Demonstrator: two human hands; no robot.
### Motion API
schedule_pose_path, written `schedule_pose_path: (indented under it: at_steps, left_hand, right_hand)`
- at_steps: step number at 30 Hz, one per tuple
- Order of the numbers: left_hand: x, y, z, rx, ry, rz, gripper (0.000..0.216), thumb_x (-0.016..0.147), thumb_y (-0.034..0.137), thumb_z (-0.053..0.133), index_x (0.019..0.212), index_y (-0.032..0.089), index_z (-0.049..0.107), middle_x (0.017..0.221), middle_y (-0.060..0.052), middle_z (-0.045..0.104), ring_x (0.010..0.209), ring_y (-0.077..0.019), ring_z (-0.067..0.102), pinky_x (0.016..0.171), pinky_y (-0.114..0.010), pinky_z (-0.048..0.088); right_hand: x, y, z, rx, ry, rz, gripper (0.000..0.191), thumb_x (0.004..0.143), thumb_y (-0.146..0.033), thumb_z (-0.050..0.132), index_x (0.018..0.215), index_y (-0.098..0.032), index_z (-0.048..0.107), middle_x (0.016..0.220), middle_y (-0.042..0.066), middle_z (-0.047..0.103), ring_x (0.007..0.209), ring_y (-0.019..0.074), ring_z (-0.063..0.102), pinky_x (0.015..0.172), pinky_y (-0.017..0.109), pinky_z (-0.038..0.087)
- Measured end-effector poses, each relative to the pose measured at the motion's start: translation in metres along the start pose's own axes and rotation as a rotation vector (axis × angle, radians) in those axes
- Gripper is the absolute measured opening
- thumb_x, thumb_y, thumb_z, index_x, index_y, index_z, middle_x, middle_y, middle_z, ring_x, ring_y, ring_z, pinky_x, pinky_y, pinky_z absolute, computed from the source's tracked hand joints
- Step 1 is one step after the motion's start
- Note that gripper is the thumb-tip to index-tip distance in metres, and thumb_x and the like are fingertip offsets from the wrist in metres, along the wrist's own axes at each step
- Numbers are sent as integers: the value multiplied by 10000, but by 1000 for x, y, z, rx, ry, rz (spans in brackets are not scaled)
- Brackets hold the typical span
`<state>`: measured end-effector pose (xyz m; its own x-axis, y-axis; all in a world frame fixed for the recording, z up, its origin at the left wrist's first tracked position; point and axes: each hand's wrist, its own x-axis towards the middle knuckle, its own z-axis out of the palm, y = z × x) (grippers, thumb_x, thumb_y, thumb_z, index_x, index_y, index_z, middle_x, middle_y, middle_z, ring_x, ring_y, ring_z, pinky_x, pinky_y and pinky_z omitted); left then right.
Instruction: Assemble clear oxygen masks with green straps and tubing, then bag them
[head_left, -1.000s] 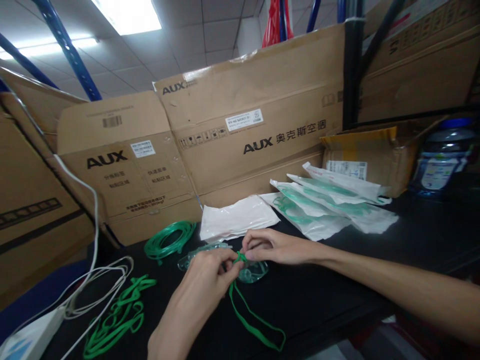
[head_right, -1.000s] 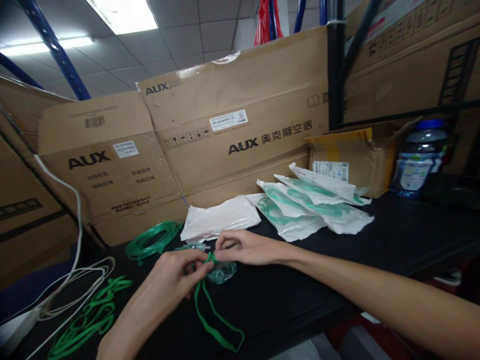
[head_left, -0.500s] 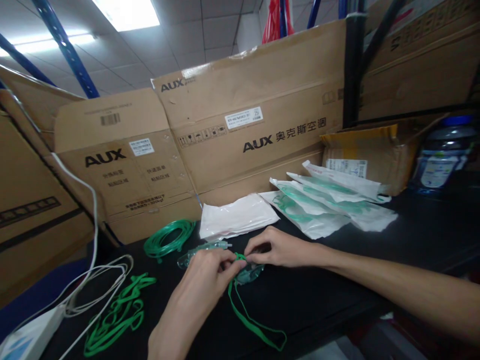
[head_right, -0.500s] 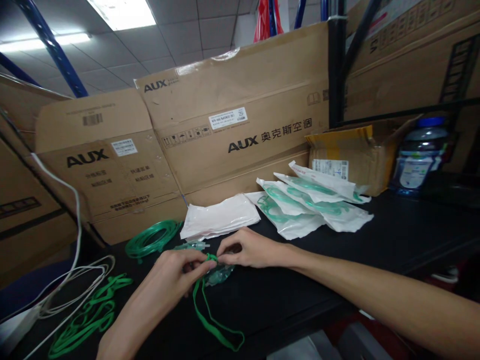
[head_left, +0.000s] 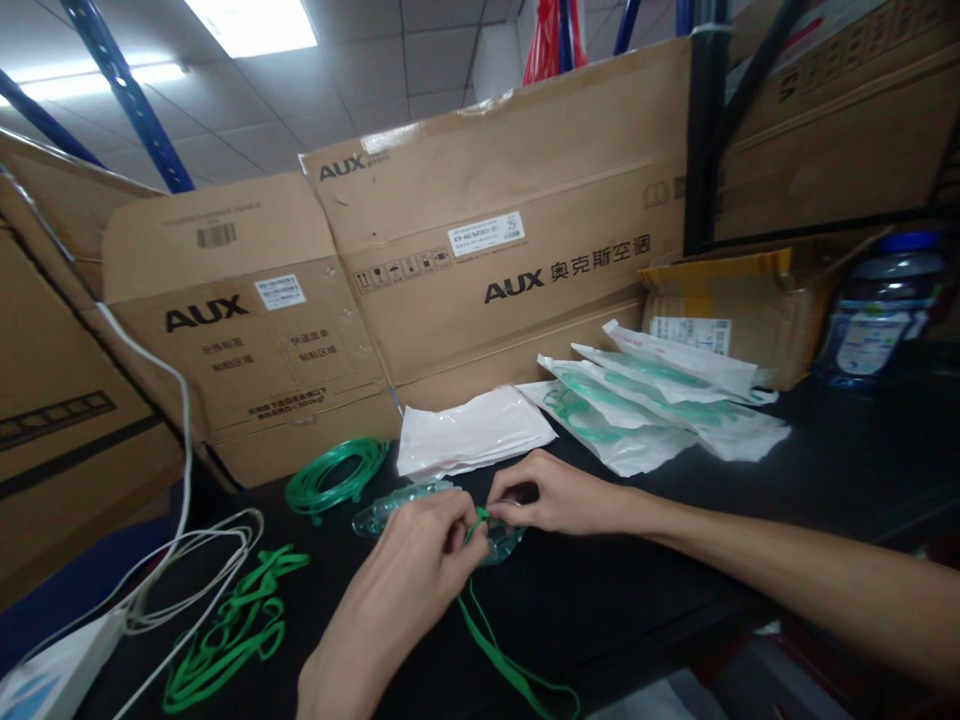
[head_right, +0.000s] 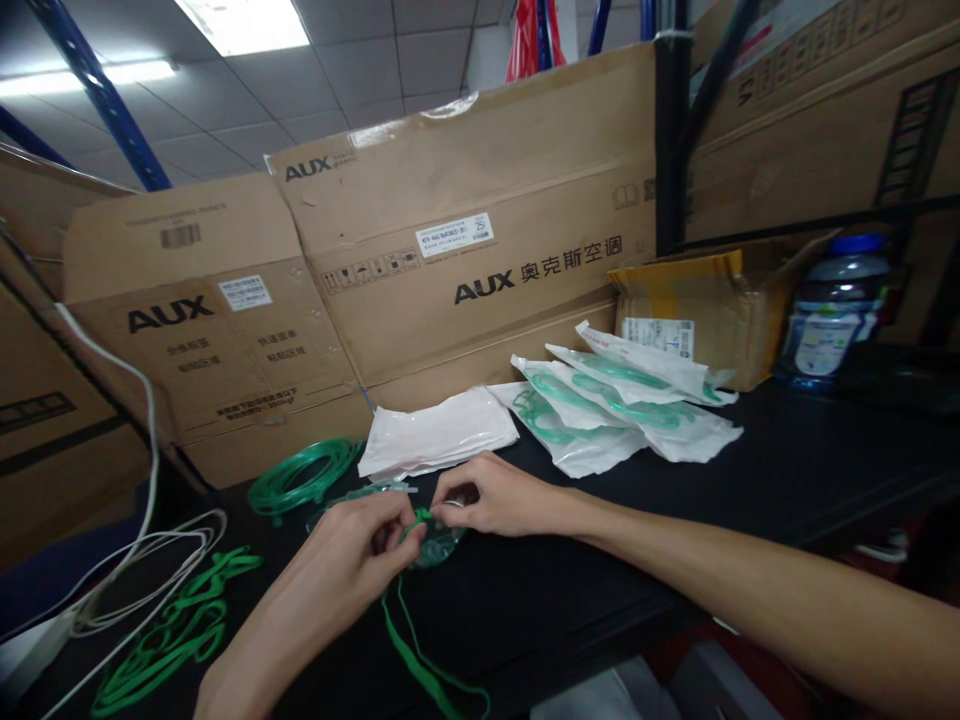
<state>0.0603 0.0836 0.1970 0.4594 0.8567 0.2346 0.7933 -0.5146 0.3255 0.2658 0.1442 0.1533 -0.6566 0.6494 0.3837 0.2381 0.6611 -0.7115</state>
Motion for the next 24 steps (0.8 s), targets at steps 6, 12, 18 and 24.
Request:
schedule_pose_path:
  at_steps: [6, 12, 18, 24]
  left_hand:
    - [-2, 6, -4, -33, -26, 12, 231, 790, 146, 541, 605, 196, 411, 603, 58, 438, 589, -117, 426, 582, -251, 261]
    - [-8, 12, -8, -88, -32, 77, 242, 779, 150, 567, 600, 196, 410, 576, 69, 399, 565, -107, 391, 565, -245, 256]
    - [-14, 20, -16, -201, -84, 118, 303, 729, 146, 612, 561, 196, 364, 528, 72, 385, 517, -95, 364, 522, -234, 266]
    - [-31, 4, -44, -160, 226, -47, 346, 866, 481, 632, 657, 204, 632, 565, 35, 510, 535, -122, 451, 514, -237, 343]
  right_hand:
    - [3, 4, 2, 102, 51, 87, 177, 865, -265, 622, 810, -126, 716, 706, 31, 695, 645, 148, 613, 605, 231, 449]
    - [5, 11, 1, 133, 100, 157, 115, 828, -243, 595, 777, -157, 652, 645, 15, 675, 608, 160, 662, 556, 220, 458]
    - [5, 21, -1, 34, 175, 221, 94, 812, -152, 535, 747, -180, 597, 507, -26, 619, 496, 145, 646, 495, 194, 416]
    - [3, 18, -5, -54, 187, 211, 95, 825, -160, 558, 760, -177, 626, 504, -35, 600, 471, 139, 627, 510, 202, 414]
